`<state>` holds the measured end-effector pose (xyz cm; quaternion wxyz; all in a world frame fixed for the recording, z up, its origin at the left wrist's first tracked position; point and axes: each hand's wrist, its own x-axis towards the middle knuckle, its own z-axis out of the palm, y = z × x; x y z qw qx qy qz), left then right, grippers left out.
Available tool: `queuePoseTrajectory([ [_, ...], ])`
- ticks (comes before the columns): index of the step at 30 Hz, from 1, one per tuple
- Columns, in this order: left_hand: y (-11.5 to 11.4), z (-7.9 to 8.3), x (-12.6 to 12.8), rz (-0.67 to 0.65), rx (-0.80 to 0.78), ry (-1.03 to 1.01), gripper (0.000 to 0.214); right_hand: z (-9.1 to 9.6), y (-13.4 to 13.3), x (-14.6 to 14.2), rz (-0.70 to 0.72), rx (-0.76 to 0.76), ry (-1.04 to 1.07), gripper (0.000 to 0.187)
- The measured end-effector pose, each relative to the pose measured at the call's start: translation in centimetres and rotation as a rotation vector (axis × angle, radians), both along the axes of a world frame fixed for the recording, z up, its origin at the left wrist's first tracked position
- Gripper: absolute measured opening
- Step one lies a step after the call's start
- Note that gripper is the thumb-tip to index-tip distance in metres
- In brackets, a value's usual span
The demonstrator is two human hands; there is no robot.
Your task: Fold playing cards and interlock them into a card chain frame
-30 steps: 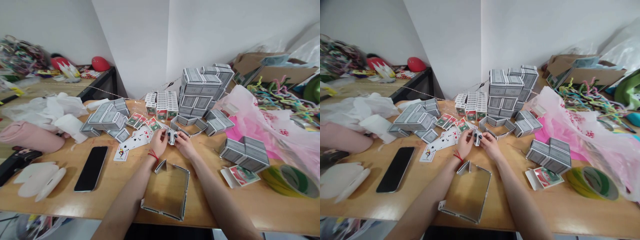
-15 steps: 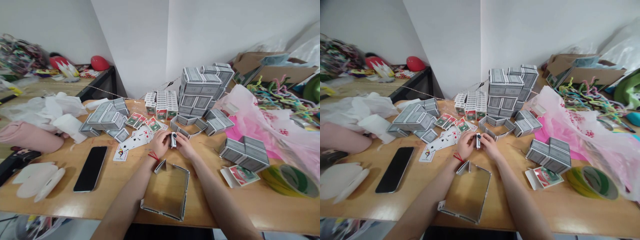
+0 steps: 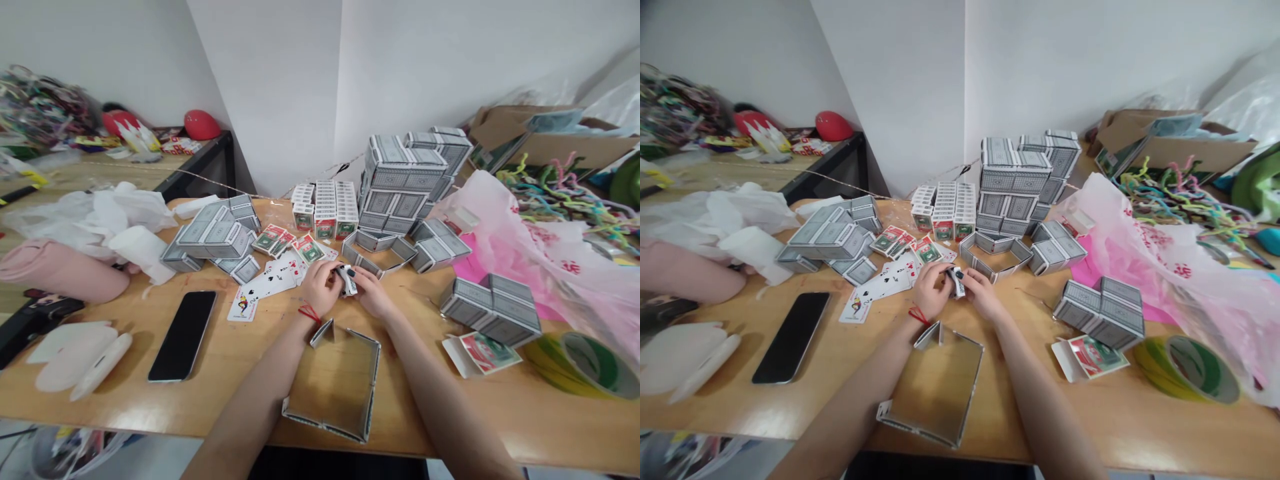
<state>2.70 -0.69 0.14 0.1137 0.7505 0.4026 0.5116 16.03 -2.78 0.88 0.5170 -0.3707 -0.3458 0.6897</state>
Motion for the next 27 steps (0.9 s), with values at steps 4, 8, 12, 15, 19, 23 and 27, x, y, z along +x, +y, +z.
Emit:
queuePoseTrajectory([
  [4, -0.1, 0.0, 0.0, 0.019, -0.018, -0.040, 0.017, -0.2, 0.0, -0.1, 0.002, 0.030, -0.048, 0.025],
  [8, -0.1, 0.1, 0.0, 0.038, -0.046, -0.088, 0.010, -0.2, -0.1, -0.2, -0.009, 0.051, -0.100, 0.027],
  [12, -0.1, 0.4, -0.2, 0.049, -0.072, -0.132, 0.010, -0.3, -0.1, -0.3, -0.038, 0.039, -0.067, 0.028],
  [15, -0.1, 0.5, -0.5, 0.031, -0.106, -0.159, 0.012, -0.6, 0.0, -0.3, -0.066, 0.034, -0.040, 0.027],
  [19, -0.1, 0.6, -0.7, 0.020, -0.120, -0.188, 0.014, -0.9, 0.2, -0.3, -0.099, 0.033, 0.001, 0.024],
  [23, 0.1, 0.4, -0.8, 0.119, -0.088, -0.258, 0.014, -0.7, 0.2, -0.3, -0.102, 0.057, 0.044, 0.022],
  [27, 0.6, 0.1, -1.1, 0.293, -0.097, -0.371, 0.013, -0.3, 0.0, -0.1, -0.085, 0.080, 0.055, 0.022],
])
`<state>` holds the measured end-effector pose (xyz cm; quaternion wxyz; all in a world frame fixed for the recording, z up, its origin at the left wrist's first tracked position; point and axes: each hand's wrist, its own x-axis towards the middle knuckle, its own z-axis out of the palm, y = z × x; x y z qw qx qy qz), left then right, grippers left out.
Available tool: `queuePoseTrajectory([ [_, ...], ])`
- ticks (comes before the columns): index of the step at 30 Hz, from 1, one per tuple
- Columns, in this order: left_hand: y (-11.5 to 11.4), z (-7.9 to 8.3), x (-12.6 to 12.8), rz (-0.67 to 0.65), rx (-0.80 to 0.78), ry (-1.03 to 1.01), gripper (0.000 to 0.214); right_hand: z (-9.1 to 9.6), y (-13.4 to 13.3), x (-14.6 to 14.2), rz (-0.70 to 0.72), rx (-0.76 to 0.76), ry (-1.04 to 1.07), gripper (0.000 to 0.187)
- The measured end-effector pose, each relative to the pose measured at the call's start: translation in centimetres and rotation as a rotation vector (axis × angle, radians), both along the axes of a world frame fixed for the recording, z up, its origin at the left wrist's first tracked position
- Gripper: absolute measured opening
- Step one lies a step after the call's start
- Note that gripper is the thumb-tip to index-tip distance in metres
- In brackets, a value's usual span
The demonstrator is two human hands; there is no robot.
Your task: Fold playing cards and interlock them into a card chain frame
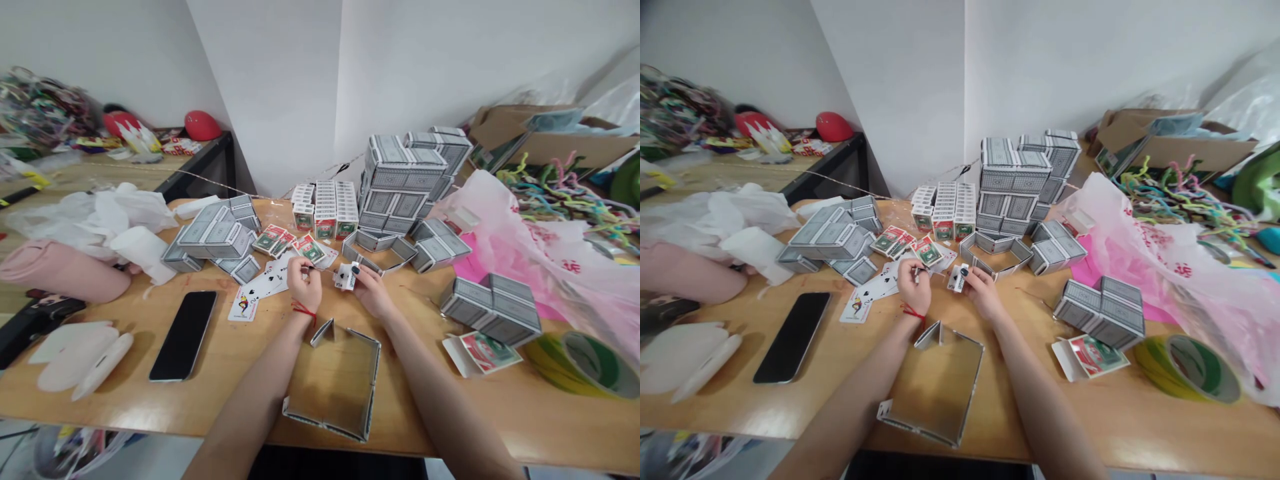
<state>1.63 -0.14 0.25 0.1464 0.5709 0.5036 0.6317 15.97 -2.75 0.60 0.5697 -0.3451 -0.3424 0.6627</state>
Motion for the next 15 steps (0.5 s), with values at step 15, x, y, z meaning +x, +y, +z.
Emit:
queuePoseTrajectory([
  [15, -0.28, -0.53, 0.50, -0.362, -0.103, 0.270, 0.044, 0.07, -0.16, 0.52, 0.061, 0.046, 0.087, 0.018],
])
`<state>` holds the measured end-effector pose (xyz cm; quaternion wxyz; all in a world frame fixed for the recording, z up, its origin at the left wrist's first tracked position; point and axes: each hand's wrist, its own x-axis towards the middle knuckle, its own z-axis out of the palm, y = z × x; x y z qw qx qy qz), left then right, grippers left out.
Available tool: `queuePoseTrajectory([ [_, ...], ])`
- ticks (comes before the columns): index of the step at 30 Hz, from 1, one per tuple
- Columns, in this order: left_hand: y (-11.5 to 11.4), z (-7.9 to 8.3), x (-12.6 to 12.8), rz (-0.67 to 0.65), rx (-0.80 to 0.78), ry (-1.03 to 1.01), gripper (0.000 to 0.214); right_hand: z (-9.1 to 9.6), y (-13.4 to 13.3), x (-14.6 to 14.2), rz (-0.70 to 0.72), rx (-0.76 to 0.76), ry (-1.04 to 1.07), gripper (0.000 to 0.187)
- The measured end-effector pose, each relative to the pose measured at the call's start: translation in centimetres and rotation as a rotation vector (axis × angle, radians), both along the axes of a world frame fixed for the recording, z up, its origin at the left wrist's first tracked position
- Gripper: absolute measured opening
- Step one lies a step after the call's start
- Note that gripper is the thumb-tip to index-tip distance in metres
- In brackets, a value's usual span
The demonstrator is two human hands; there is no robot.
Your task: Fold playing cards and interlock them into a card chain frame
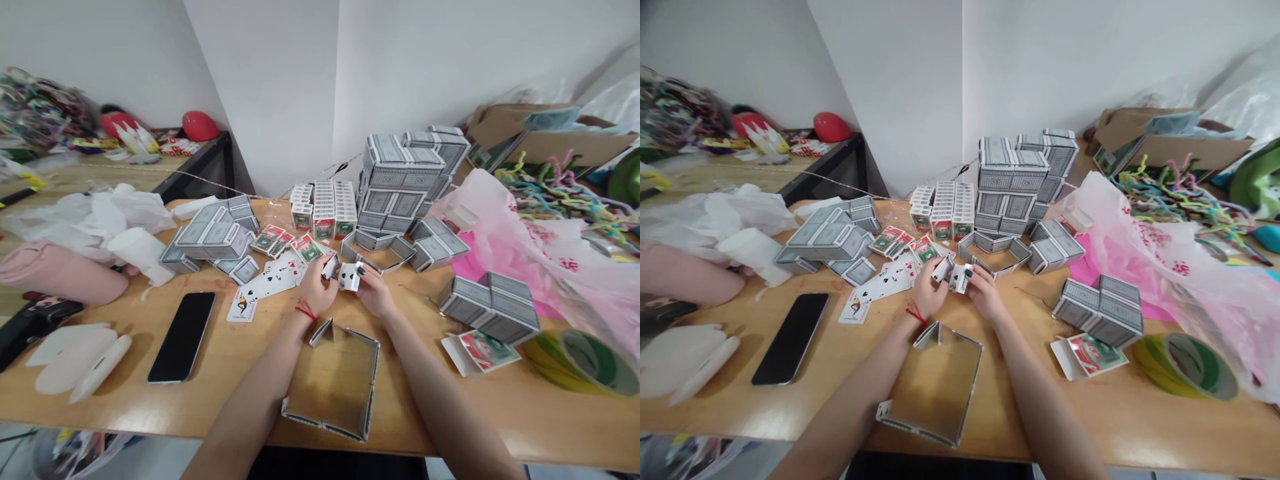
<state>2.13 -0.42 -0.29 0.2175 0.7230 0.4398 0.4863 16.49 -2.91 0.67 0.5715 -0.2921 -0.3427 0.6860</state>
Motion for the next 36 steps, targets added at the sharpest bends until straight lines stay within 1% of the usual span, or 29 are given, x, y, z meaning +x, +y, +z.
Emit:
queuePoseTrajectory([
  [2, -0.1, 0.2, -0.1, -0.077, -0.019, 0.021, 0.051, 0.0, 0.1, 0.0, -0.008, -0.004, 0.008, 0.017],
  [6, -0.3, 1.1, -0.5, -0.268, -0.158, 0.023, 0.056, 0.1, 0.2, 0.0, -0.037, -0.049, 0.015, 0.018],
  [8, -0.4, 1.6, -0.6, -0.335, -0.210, 0.017, 0.056, 0.3, 0.2, 0.0, -0.058, -0.069, 0.010, 0.020],
  [12, -0.6, 2.2, -0.5, -0.403, -0.250, -0.017, 0.056, 0.3, 0.2, 0.0, -0.118, -0.068, 0.020, 0.023],
  [18, -0.5, 1.9, -0.4, -0.471, -0.294, -0.035, 0.062, -0.3, 0.4, 0.1, -0.187, -0.118, 0.078, 0.017],
  [20, -0.5, 1.7, -0.3, -0.464, -0.286, -0.024, 0.061, -0.4, 0.4, 0.2, -0.180, -0.137, 0.093, 0.017],
  [24, -0.4, 1.4, -0.1, -0.380, -0.234, 0.042, 0.058, -0.3, 0.3, 0.2, -0.170, -0.161, 0.109, 0.016],
  [30, 0.1, 0.9, -0.3, -0.264, -0.040, 0.130, 0.056, -0.3, 0.5, 0.0, -0.170, -0.130, 0.046, 0.019],
  [33, 0.5, 0.5, -0.7, -0.266, 0.027, 0.102, 0.054, -0.6, 0.7, -0.3, -0.185, -0.089, -0.007, 0.018],
  [36, 0.8, 0.1, -1.0, -0.290, 0.024, 0.050, 0.053, -0.8, 0.7, -0.4, -0.262, -0.008, -0.137, 0.018],
])
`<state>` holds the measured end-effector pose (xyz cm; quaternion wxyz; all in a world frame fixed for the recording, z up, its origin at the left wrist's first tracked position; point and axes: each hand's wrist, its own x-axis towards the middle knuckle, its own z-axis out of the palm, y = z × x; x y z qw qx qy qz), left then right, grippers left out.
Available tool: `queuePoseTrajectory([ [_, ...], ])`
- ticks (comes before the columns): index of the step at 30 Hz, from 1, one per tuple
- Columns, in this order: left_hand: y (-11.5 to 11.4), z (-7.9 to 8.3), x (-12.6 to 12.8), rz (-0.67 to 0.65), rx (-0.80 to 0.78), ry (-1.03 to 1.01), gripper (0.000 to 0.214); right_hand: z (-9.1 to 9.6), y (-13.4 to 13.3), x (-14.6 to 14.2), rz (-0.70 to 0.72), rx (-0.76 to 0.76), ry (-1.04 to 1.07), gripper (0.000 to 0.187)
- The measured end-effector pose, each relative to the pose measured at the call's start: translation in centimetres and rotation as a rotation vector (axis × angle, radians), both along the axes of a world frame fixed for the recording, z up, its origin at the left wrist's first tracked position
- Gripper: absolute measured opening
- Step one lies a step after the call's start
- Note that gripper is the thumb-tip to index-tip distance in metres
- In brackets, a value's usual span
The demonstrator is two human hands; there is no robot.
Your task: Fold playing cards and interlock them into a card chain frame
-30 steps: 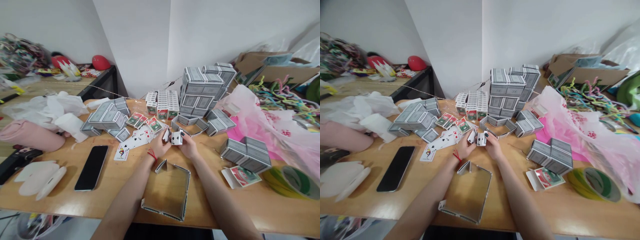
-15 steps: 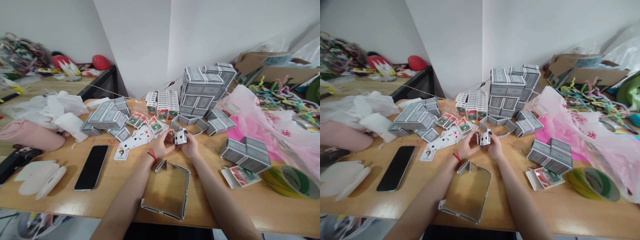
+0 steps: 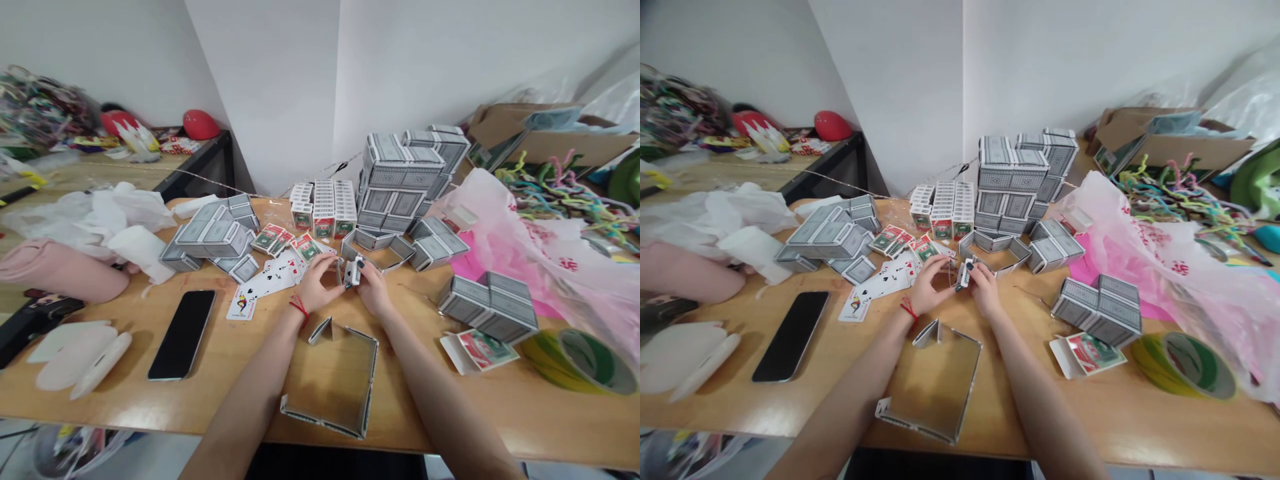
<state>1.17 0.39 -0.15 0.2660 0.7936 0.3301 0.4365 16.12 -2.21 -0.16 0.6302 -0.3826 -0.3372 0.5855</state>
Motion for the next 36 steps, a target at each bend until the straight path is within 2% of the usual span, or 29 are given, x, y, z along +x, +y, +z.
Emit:
queuePoseTrajectory([
  [4, -0.16, 0.03, 0.10, 0.019, 0.023, 0.062, 0.056, 0.05, -0.38, 0.05, -0.116, 0.126, -0.326, 0.021],
  [8, -0.58, 0.46, 0.31, -0.006, 0.034, 0.148, 0.057, 0.34, -0.54, 0.09, -0.158, 0.161, -0.450, 0.021],
  [20, -0.63, 0.35, 0.38, 0.060, 0.021, 0.232, 0.058, 0.26, -0.48, 0.00, -0.177, 0.128, -0.484, 0.023],
  [36, -0.56, 0.54, 0.24, 0.072, 0.024, 0.164, 0.056, -0.12, -0.16, 0.07, -0.207, 0.088, -0.493, 0.023],
])
